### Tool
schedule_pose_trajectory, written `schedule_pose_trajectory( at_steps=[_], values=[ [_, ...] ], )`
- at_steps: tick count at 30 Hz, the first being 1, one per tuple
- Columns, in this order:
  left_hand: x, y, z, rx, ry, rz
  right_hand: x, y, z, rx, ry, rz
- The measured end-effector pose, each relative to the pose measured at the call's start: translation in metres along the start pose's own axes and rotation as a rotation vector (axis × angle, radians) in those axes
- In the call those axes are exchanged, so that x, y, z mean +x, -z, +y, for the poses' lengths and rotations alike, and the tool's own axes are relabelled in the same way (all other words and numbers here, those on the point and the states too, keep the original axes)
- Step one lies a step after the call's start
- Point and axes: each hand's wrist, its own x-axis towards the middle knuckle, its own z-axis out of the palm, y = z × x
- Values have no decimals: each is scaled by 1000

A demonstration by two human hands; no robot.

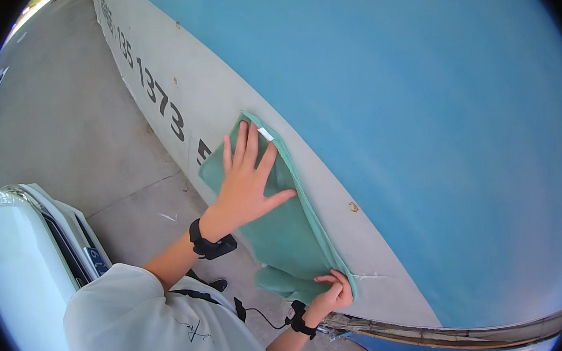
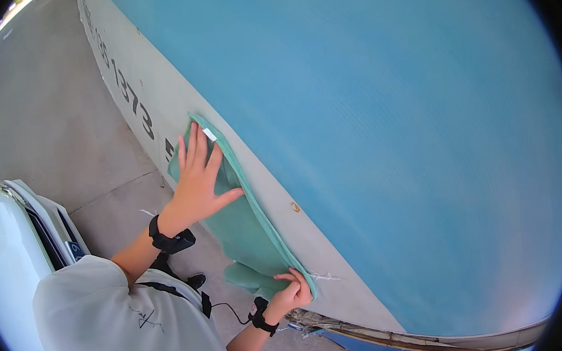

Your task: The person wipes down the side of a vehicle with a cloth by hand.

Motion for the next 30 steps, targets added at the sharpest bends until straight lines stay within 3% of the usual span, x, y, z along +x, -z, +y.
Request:
schedule_pose_trajectory(
  at_steps=[9, 14, 23, 26, 30],
  values=[
    [-4, -15, -4, -190, 19, 8, 27, 16, -33, -307, 179, 197],
    [-2, -17, -5, -248, 13, 33, 19, 19, -24, -684, 224, 185],
    [6, -4, 3, -220, 11, 92, 16, 28, -27, -744, 243, 459],
    [7, -3, 9, -225, 33, 121, 15, 29, -28, -633, 232, 597],
    [8, -2, 13, -252, 50, 134, 5, 36, -21, -711, 270, 548]
  ],
)
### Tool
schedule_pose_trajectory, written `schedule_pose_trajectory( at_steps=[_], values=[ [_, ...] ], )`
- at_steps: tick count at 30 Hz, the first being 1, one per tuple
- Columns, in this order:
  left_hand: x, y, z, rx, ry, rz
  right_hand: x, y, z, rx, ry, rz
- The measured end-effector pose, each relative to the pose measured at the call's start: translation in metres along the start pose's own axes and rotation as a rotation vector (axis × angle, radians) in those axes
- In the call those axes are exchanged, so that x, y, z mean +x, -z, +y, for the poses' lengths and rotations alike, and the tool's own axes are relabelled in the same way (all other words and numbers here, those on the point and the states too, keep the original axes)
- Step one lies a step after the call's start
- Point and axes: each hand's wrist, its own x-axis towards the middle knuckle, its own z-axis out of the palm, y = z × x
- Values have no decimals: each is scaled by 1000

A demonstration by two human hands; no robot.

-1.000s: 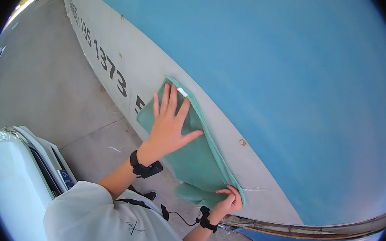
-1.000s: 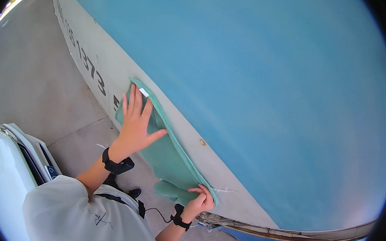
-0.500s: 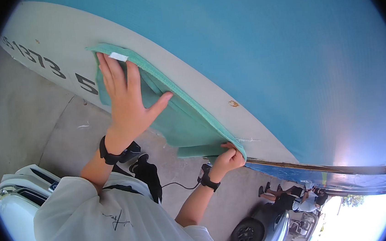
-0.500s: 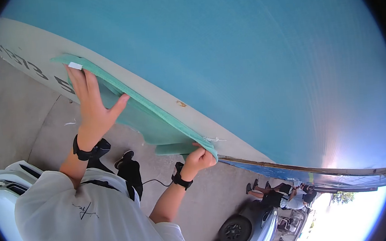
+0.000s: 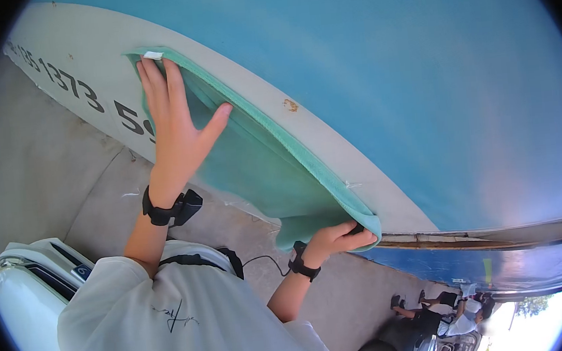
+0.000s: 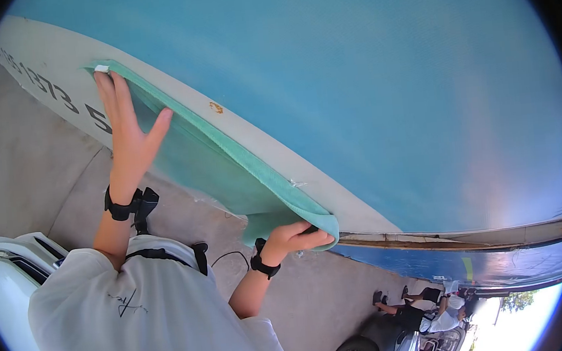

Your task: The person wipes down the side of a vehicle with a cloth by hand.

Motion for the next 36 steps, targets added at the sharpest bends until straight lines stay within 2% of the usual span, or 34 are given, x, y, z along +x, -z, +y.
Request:
schedule_pose_trajectory(
  at_steps=[2, 6, 9, 12, 15, 18, 22, 31, 36],
  values=[
    [1, -2, 1, -30, -5, 18, -10, -2, 6, 78, -71, -61],
    [12, -5, 10, -98, 25, 79, 23, -6, -24, 11, 6, -53],
    [35, -18, 10, -72, -74, 206, 65, -8, -55, 136, -50, -36],
    [45, -26, 11, -88, -115, 319, 81, -14, -54, 153, 55, 37],
    [33, -43, 7, -101, -113, 402, 58, -20, -29, 102, 75, -29],
    [-6, -64, -9, -5, -77, 378, 0, -32, -1, 134, 62, -100],
    [-21, -71, -20, 39, -177, 383, -45, -35, 12, 88, 31, -190],
    [16, -60, 19, -88, -86, 477, 35, -29, -17, 103, 57, 50],
    [-2, -67, 20, -74, -108, 435, -38, -31, 12, 111, 57, -209]
  ],
)
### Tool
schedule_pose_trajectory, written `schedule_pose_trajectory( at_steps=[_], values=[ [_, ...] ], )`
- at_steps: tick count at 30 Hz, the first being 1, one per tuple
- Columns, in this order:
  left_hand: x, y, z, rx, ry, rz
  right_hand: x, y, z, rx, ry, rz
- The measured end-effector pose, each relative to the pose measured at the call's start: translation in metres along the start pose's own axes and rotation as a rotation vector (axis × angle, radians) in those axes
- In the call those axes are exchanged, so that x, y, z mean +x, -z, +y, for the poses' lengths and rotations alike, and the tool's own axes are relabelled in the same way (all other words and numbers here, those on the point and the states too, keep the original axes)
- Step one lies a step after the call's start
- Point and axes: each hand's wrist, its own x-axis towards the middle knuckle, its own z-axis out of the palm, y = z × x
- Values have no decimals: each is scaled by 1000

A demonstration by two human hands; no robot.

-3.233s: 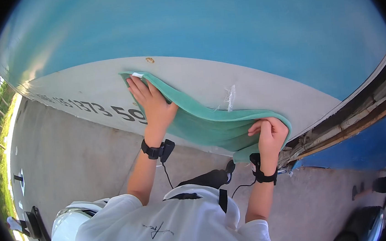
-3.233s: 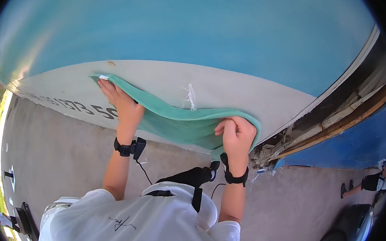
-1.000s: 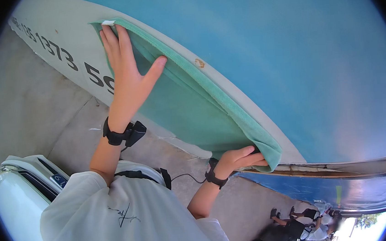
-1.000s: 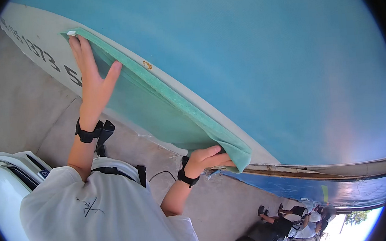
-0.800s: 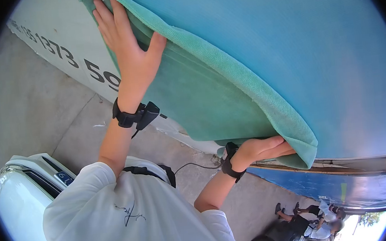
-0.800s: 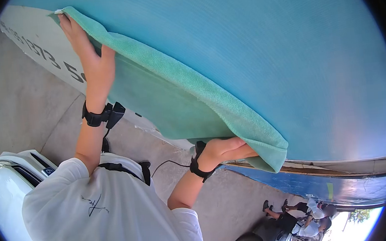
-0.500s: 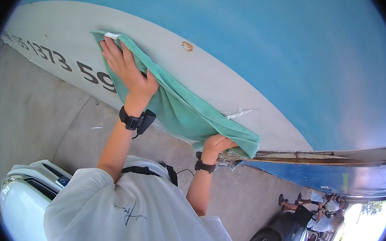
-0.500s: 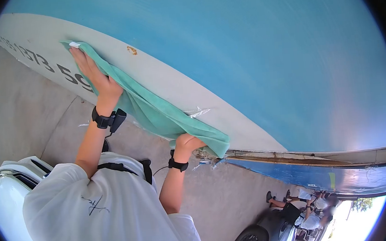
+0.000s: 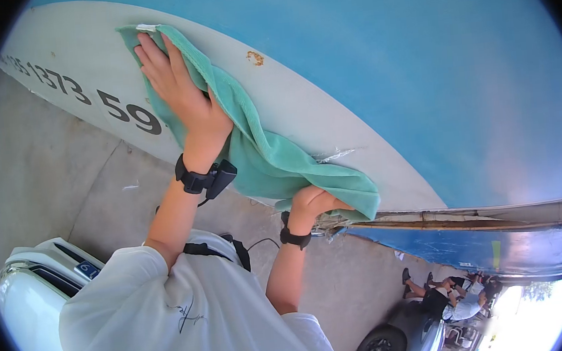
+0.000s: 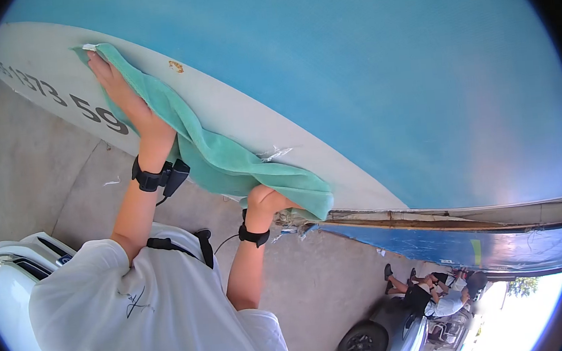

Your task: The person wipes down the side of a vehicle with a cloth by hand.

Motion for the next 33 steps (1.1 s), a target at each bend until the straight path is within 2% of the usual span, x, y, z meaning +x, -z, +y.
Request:
schedule_pose_trajectory(
  at_steps=[3, 5, 10, 18, 25, 30, 33],
  values=[
    [-11, -1, -2, 34, -23, -28, -15, 0, -2, -7, -35, -142],
    [-12, -1, -6, 35, -48, -26, 4, 7, -13, 2, -58, -155],
    [-17, 1, -14, 35, -117, -32, 63, 20, -35, 152, -124, 61],
    [-31, 2, -31, 65, -167, -48, -9, -14, 16, 23, -70, 72],
    [-32, 2, -31, 60, -185, -39, 61, 9, -14, 12, 28, 305],
    [-34, 4, -35, 57, -181, -44, 42, -2, 0, -129, 162, 258],
    [-33, 4, -34, 50, -196, -36, 12, -16, 17, -26, 166, 219]
  ],
)
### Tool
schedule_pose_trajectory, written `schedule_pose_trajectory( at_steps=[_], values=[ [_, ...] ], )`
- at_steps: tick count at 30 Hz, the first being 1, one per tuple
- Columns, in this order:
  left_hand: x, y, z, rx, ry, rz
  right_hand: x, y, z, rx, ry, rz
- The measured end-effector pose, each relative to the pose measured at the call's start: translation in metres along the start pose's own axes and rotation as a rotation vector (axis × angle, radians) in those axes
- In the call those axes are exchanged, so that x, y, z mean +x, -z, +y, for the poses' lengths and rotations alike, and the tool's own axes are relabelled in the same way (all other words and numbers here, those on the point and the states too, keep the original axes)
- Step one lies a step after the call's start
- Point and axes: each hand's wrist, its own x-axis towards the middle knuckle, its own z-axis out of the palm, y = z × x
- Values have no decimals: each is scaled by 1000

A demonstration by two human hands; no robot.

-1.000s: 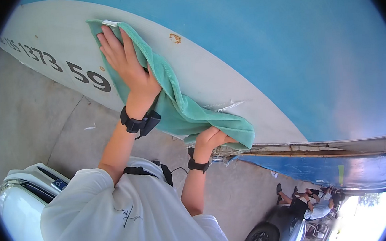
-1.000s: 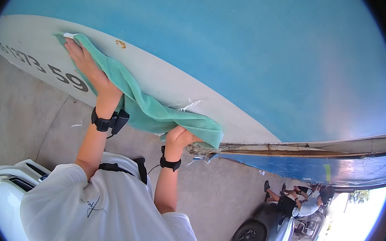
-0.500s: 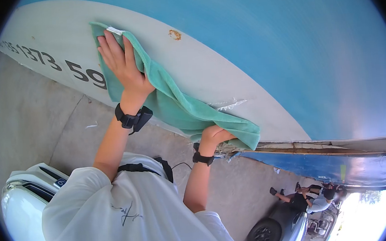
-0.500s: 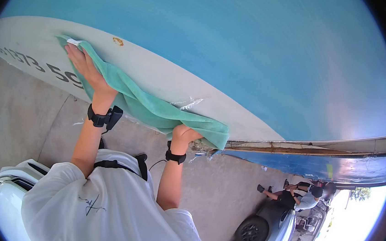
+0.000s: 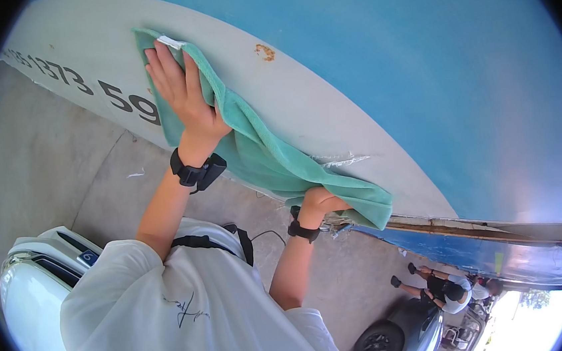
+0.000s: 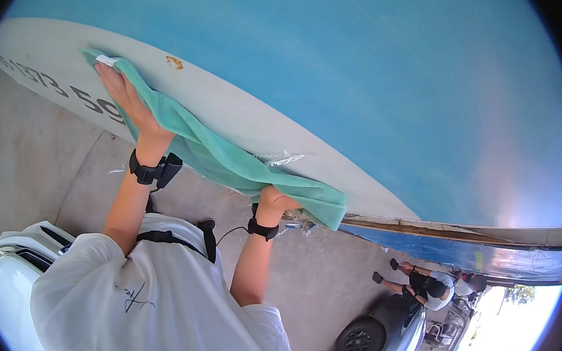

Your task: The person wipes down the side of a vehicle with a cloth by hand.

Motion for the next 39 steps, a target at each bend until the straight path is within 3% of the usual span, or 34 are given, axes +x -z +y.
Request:
schedule_pose_trajectory(
  at_steps=[10, 17, 21, 24, 30, 33, 39],
  values=[
    [2, -3, 3, -15, 16, 26, 75, 25, -2, -50, 17, 67],
    [5, -1, 2, -12, 0, 20, -34, 4, 11, 8, -26, -121],
    [4, -1, 2, -3, -2, 18, -25, 14, 21, -27, -99, -167],
    [3, 0, 1, -23, 7, 8, 38, 36, 21, -143, -39, -101],
    [4, 1, 4, -5, 7, 13, 34, 27, 30, -229, 337, -7],
    [3, 1, 2, -10, 1, 4, 11, 20, 13, 44, 19, -65],
    [5, 0, 3, -25, -18, 11, 3, 41, 33, -37, 5, -236]
  ],
)
